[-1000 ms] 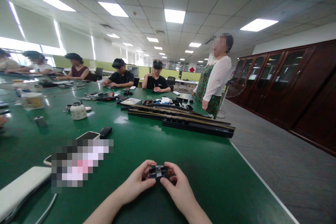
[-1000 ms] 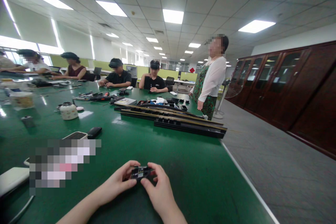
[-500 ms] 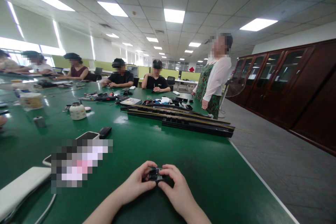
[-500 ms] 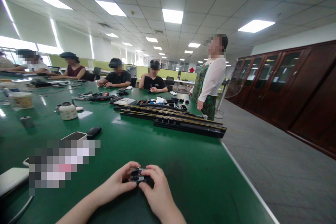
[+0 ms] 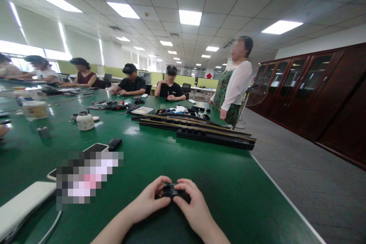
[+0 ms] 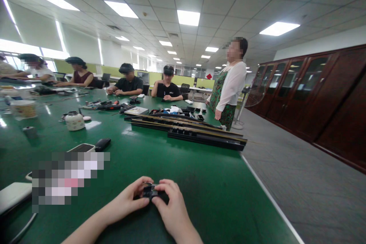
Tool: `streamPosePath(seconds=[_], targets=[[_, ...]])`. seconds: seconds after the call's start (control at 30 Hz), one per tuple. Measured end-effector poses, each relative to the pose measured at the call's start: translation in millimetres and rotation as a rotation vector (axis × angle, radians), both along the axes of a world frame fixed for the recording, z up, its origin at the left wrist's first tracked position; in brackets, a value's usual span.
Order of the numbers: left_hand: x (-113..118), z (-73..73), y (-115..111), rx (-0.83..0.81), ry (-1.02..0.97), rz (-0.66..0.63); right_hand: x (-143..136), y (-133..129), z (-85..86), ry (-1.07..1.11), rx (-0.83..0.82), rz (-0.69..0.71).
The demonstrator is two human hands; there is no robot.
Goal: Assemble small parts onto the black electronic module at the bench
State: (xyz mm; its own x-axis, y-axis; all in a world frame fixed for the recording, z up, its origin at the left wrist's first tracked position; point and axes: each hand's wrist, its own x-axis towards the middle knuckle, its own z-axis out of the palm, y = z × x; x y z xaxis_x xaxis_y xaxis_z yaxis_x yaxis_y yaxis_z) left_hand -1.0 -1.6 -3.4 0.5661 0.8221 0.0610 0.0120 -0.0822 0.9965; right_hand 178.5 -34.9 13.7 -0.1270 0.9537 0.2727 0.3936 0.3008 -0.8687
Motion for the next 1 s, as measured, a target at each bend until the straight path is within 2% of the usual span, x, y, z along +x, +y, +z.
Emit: streamPosePath(seconds=[0.3, 0.5, 0.77, 1.0], targets=[[0.1, 1.0, 0.3, -0.007, 0.018, 0.005, 2.1, 3.2, -0.9, 0.080, 0.017, -0.077], [-0.4, 0.2, -0.1, -0.010, -0.012, -0.009, 4.1, 6.9, -4.0, 0.123, -0.045, -0.158], [2.3, 10.5, -3.8, -0.014, 0.048, 0.011, 4.7, 11.4, -9.4, 0.331, -0.053, -0.160], [2.8, 8.6, -3.2, -0.035, 0.040, 0.010, 4.6, 11.5, -9.1, 0.463, -0.054, -0.172]])
